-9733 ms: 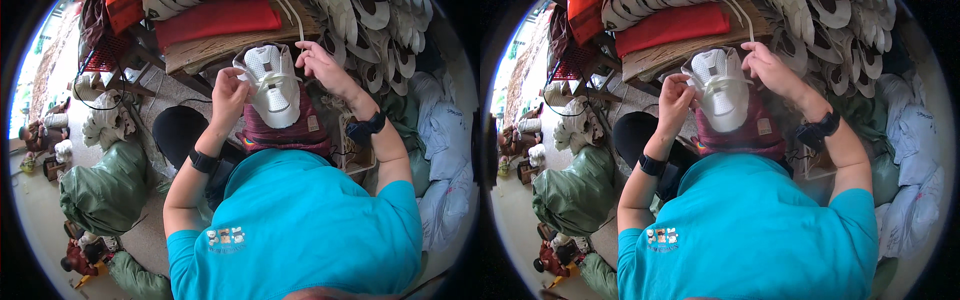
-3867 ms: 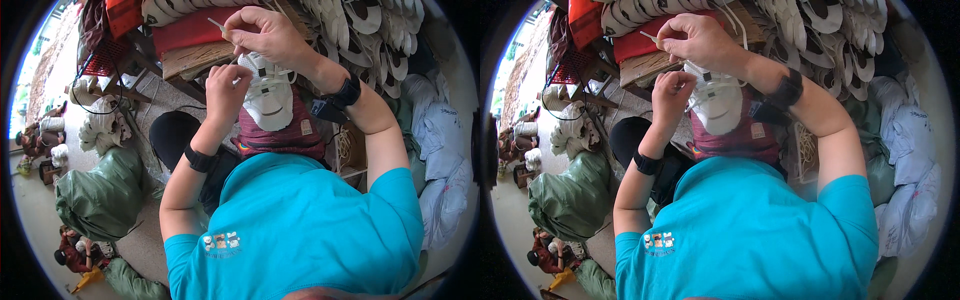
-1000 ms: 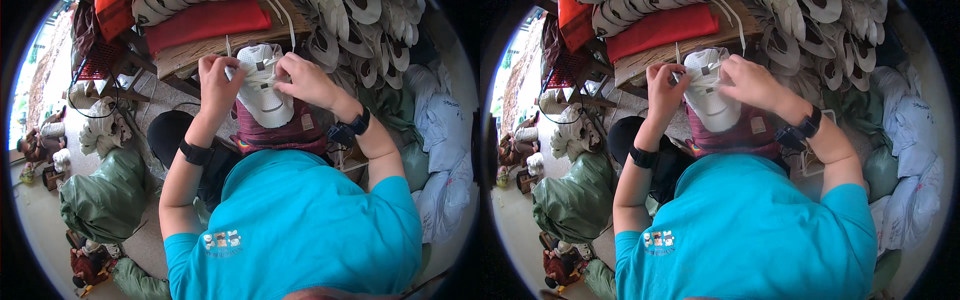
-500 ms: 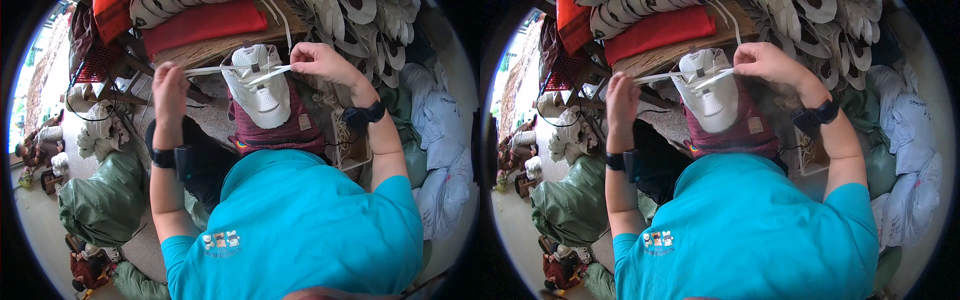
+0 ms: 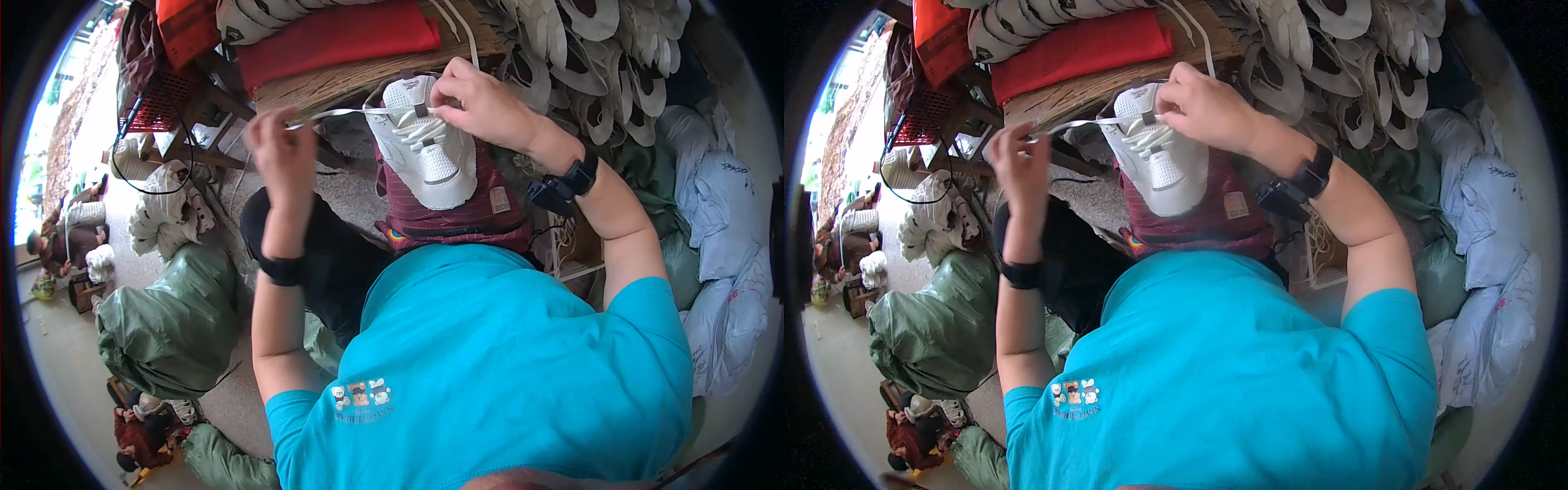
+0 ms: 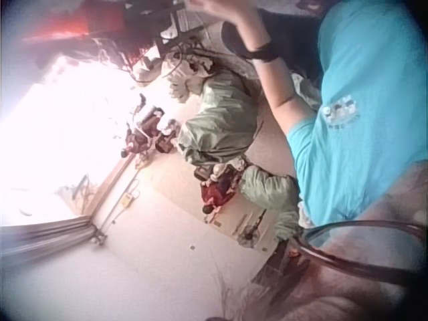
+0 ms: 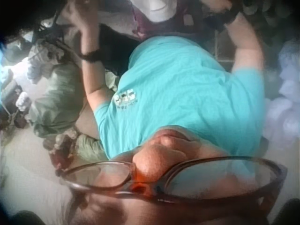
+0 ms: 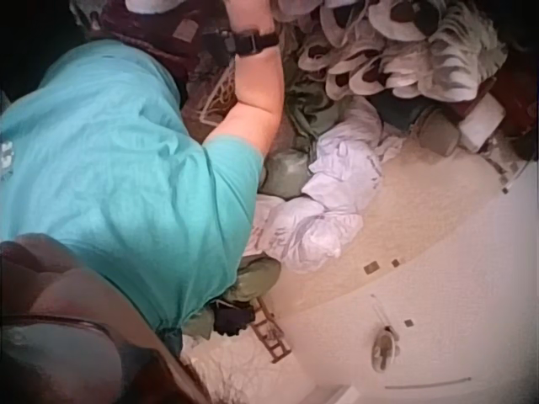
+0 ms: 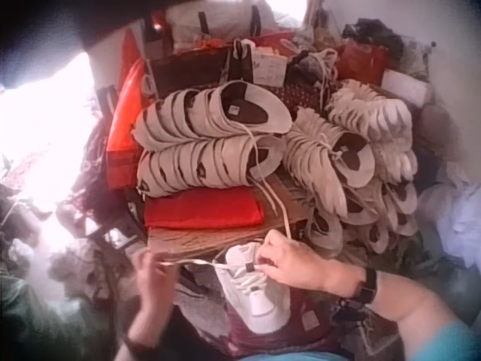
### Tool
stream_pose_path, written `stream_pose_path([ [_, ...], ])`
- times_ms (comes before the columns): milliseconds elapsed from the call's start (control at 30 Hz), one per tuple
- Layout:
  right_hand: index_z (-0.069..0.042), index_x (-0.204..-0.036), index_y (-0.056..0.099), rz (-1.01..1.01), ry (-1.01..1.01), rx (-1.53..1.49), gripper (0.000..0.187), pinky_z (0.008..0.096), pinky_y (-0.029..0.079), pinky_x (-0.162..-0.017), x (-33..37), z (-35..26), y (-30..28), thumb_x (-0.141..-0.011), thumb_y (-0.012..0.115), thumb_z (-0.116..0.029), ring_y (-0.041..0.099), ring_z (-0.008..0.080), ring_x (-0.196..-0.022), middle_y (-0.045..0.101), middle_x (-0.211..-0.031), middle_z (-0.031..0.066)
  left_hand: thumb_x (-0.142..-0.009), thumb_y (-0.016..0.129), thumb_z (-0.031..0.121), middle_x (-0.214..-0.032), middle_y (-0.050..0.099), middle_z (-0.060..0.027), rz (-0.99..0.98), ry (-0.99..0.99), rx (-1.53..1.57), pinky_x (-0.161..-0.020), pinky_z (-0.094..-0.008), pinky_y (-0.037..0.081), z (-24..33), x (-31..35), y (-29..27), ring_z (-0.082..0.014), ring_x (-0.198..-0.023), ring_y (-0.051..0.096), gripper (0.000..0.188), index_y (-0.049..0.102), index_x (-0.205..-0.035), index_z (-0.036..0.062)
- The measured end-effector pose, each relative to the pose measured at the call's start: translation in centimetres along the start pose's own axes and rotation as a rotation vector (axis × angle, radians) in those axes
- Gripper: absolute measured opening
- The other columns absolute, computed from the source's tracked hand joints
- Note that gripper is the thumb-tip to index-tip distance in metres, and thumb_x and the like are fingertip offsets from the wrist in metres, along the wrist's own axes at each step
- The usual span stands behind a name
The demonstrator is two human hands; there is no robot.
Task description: The person sits on the floor and laces a white sneaker by hand. They repeatedly thread the laces through the eyelets, pull them tight, and adjust the fit. The person works on one shoe at a time, handling the laces and the shoe directly without tools.
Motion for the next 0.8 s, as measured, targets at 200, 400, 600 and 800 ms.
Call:
stream_pose_path([
  [200,-0.003,-0.097,0.057,-0.044,0.045,0.003,0.014,0.0401,0.049,-0.075,-0.6,0.0,0.5,-0.087,0.062,-0.01,0.061,0.0322,-0.09,0.056,-0.1,0.0138,-0.077,0.076,0.013,-0.093,0.055,-0.0113,-0.258,0.102,0.153,-0.07,-0.0398,0.05,8.5,1.7,6.6,-0.0311,-0.081,0.059,0.017,0.067,-0.09,0.0064],
  [400,-0.003,-0.1,0.056,0.046,-0.151,-0.051,0.017,0.0389,0.05,-0.076,-0.1,-1.3,-0.1,-0.085,0.064,-0.005,0.06,0.0319,-0.089,0.055,-0.096,0.0124,-0.075,0.074,0.011,-0.085,0.052,-0.0072,-0.286,0.238,0.054,-0.067,-0.0356,0.047,9.9,1.7,8.9,-0.0226,-0.074,0.055,0.013,0.068,-0.085,0.0061],
  [600,-0.003,-0.097,0.058,0.063,-0.209,-0.059,0.015,0.0385,0.05,-0.074,0.3,-1.6,0.3,-0.083,0.065,-0.004,0.06,0.0313,-0.085,0.054,-0.092,0.0114,-0.071,0.072,0.014,-0.083,0.053,-0.0104,-0.579,-0.151,0.36,-0.071,-0.0404,0.048,7.1,1.4,10.7,-0.0301,-0.084,0.056,0.011,0.064,-0.069,0.0057],
  [800,-0.002,-0.089,0.062,0.03,0.091,-0.402,0.01,0.0287,0.046,-0.07,1.2,1.7,0.9,-0.091,0.062,-0.012,0.055,0.0148,-0.075,0.058,-0.08,0.0024,-0.076,0.072,0.016,-0.092,0.053,-0.01,-0.315,0.085,0.021,-0.075,-0.0392,0.05,8.6,1.5,9.7,-0.0318,-0.088,0.057,0.016,0.062,-0.08,0.0039],
])
Point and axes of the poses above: each hand's wrist, its own x-axis away from the middle knuckle, its own y-axis out of the palm, z = x × y, the point moved 9 cm from there along -x, towards the middle knuckle
